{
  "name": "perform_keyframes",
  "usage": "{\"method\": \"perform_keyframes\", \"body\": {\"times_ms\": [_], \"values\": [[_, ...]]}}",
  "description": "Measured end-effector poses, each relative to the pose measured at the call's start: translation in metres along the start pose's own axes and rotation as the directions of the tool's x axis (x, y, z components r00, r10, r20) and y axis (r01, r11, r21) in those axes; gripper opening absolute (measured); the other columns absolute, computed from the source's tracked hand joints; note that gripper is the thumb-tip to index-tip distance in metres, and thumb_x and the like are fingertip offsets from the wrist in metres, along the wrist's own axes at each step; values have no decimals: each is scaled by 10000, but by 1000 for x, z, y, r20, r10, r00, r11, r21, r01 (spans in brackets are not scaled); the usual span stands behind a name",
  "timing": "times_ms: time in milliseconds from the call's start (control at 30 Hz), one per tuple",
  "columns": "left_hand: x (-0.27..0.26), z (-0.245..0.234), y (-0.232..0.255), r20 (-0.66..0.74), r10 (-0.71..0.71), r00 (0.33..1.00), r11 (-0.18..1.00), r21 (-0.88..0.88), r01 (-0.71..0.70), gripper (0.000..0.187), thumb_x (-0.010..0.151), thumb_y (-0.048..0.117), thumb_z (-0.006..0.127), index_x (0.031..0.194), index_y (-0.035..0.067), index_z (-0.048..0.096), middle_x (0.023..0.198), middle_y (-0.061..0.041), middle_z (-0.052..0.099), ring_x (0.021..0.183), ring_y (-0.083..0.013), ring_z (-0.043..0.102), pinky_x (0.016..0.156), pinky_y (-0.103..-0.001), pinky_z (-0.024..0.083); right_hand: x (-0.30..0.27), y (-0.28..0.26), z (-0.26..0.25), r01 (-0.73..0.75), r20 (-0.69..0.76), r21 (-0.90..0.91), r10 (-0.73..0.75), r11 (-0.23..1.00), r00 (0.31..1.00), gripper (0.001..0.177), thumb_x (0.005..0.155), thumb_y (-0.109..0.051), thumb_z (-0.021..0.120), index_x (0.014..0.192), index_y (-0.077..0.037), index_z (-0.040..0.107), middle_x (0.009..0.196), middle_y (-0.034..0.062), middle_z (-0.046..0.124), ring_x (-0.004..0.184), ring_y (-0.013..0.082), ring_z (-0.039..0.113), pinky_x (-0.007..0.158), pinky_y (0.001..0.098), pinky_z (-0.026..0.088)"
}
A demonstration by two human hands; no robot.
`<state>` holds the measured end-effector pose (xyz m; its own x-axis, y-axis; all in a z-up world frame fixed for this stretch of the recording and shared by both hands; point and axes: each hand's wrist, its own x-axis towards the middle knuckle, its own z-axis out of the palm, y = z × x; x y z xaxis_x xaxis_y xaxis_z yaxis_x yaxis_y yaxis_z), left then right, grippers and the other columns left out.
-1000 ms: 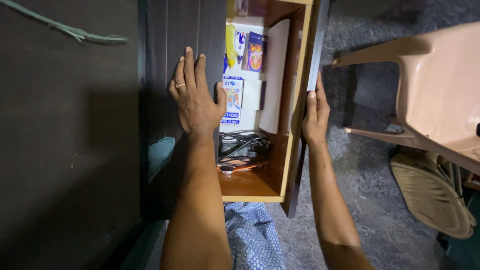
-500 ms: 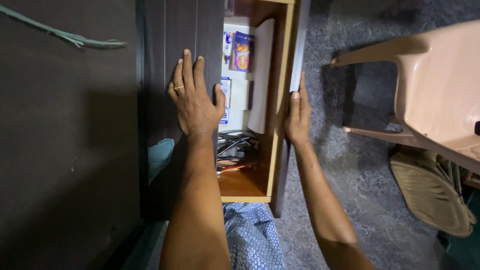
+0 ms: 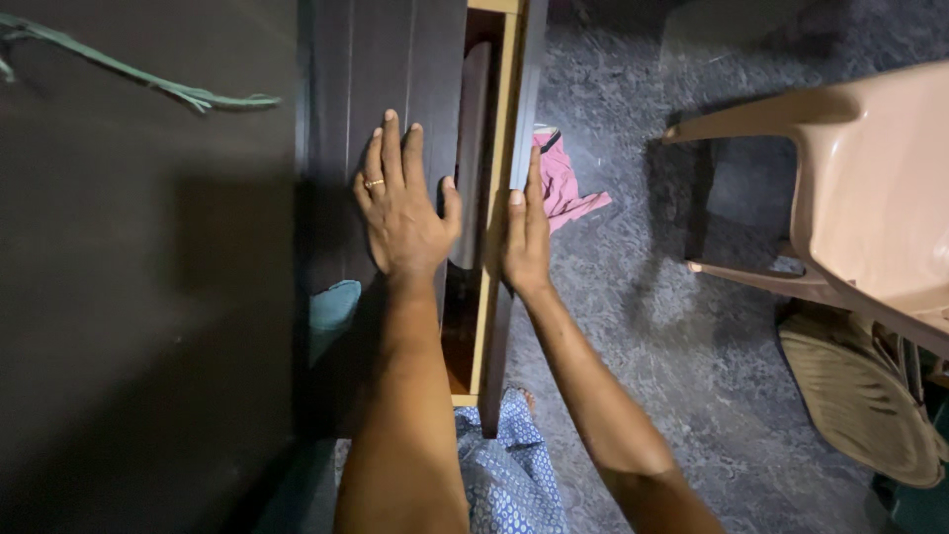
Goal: The person organizes items in a desk drawer, placing a power adapter and other small objects inside. They then wipe the top surface of the desk with a pink cloth and place a small box and a pencil into the drawer.
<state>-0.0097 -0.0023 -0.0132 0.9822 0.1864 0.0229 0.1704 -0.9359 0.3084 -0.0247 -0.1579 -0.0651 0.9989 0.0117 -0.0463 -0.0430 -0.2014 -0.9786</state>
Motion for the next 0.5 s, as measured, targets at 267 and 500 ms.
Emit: {"method": "perform_keyframes", "body": {"times_ms": [267,500], "values": [[2,-5,-2,-14,-3,1000,999,-34,3,683,932,387,588,1532,83,466,1695,-101,266,1541,-291,286,1197,-529,285,0,-11,35,-56,21,6,56,998,998,654,1140,-344,318,1669,-16,119,1687,204,323,1472,288,420,1205,356,346],[6,-12,-2,39,-14,999,999,-47,16,736,952,470,589,1561,86,437,1713,-113,237,1563,-291,246,1208,-524,247,0,0,40,-101,68,296,85,950,994,862,1087,-635,284,1698,-81,31,1593,200,413,1247,222,534,1091,318,437]]}}
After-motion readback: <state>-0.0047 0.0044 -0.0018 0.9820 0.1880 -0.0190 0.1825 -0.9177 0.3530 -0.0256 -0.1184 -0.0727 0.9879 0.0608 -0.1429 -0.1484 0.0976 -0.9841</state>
